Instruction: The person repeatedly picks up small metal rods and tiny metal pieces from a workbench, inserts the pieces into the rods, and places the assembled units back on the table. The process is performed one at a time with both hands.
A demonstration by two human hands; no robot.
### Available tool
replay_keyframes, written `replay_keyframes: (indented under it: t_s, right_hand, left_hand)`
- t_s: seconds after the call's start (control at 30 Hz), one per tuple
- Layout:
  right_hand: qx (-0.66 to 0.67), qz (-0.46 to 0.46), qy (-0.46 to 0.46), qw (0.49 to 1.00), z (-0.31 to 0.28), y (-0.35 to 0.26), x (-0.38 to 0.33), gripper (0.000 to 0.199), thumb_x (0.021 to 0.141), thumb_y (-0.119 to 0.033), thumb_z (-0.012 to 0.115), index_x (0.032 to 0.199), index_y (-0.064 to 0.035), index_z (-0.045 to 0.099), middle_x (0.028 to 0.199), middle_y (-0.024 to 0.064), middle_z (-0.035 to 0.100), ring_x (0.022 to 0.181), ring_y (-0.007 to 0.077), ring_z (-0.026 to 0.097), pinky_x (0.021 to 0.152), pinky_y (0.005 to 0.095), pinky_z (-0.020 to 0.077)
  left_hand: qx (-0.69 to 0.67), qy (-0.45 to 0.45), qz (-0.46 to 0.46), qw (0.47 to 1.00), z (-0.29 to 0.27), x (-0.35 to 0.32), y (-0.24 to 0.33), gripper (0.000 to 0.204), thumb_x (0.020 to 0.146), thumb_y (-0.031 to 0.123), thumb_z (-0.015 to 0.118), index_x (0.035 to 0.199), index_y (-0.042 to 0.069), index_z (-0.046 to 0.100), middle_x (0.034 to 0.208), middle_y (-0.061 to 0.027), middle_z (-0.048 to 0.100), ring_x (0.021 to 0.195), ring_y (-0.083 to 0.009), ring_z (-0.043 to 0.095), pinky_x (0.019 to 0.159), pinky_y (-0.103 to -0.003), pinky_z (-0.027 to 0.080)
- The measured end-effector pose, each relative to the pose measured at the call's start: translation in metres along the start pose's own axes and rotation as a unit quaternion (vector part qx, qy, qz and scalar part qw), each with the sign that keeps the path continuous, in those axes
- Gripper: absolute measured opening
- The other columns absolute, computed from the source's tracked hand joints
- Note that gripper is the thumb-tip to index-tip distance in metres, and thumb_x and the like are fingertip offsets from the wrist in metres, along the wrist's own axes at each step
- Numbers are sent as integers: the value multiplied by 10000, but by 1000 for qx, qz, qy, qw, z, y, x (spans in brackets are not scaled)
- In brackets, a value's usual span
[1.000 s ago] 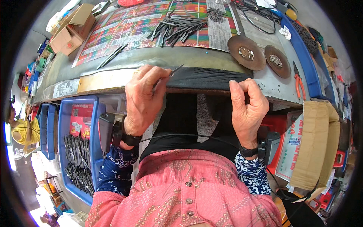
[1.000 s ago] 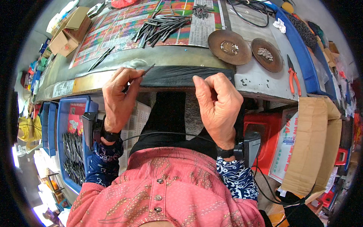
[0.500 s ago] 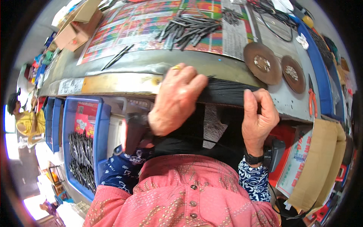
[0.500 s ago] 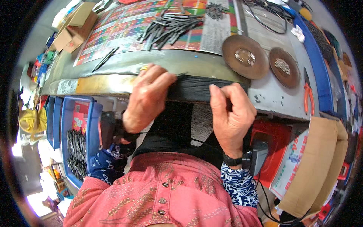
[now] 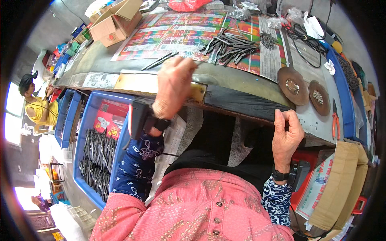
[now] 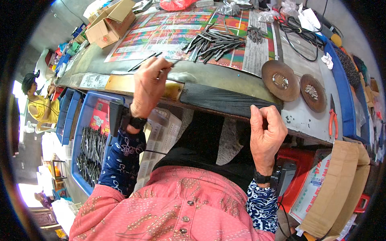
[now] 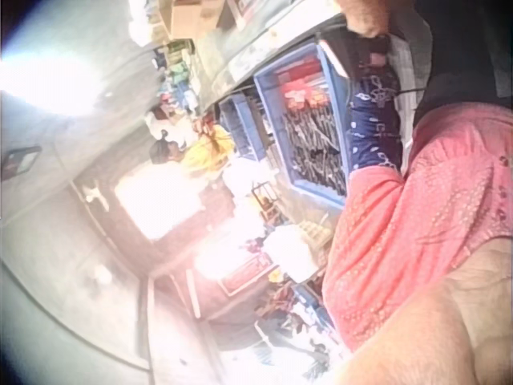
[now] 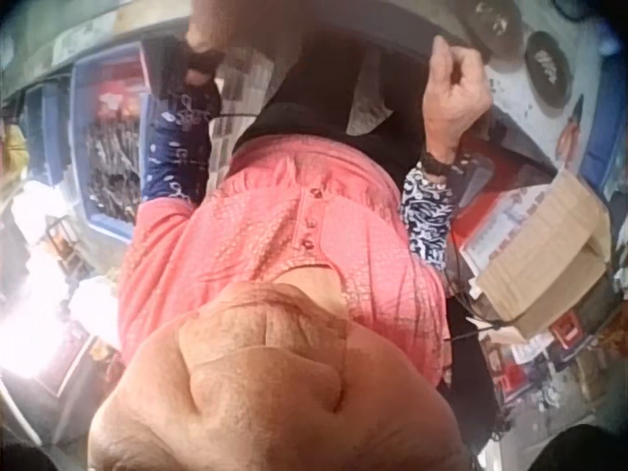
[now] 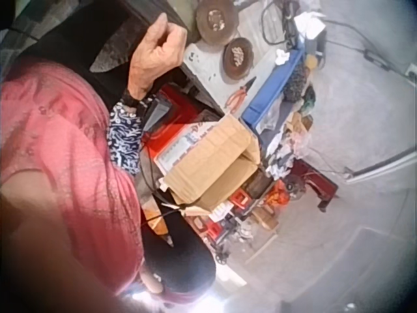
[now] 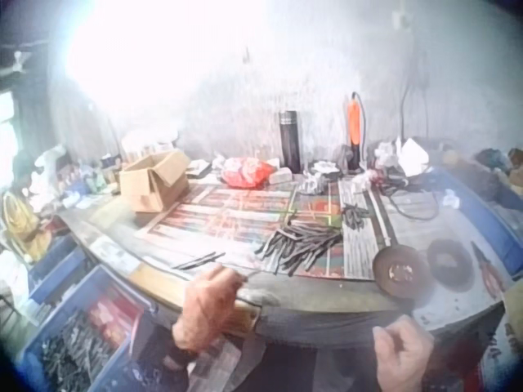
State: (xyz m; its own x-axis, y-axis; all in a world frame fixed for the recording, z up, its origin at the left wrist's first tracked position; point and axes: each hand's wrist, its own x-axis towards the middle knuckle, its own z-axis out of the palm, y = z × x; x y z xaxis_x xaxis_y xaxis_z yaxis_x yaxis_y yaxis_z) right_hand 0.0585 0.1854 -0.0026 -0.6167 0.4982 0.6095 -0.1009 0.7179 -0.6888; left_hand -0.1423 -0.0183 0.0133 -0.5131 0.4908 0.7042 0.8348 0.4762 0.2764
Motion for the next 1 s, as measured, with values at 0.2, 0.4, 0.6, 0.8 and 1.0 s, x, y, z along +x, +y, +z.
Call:
replay_keyframes:
  t_s: [0.2,0.4,0.6,0.8,1.0]
  right_hand:
    - [-9,-25,-5,1000,3,0,1,258,885,-83,669,731,6,483,637,62,445,555,156,410,521,289,356]
    - [-18,-40,-2,999,5,0,1,257,869,-63,679,725,5,478,633,66,443,541,166,411,504,298,349]
    - [-17,-32,3,999,7,-1,2,251,844,-39,693,712,4,484,626,88,453,526,197,422,494,316,349]
    - [-11,-47,-2,999,6,-1,1,243,846,-50,695,721,2,493,636,93,477,524,203,446,486,314,363]
    - [-1,-55,-5,998,6,-1,3,244,848,-57,694,717,0,496,639,97,486,520,216,462,488,320,379]
  left_hand:
    - [48,7,-46,998,-17,-1,-49,41,807,29,626,830,52,601,778,-131,593,725,-330,593,635,-396,461]
    - [100,-12,-49,994,-11,0,-80,34,822,45,630,854,51,621,790,-144,597,707,-349,606,612,-400,453]
    - [92,-30,-48,994,-3,-1,-87,67,816,40,618,881,43,635,841,-156,603,806,-371,594,687,-416,464]
    - [84,-32,-41,995,-4,1,-89,68,835,70,619,885,25,625,829,-163,596,784,-359,591,681,-407,454]
    - [91,-50,-44,994,-6,2,-87,64,836,65,600,885,25,614,842,-162,594,789,-367,584,684,-416,452]
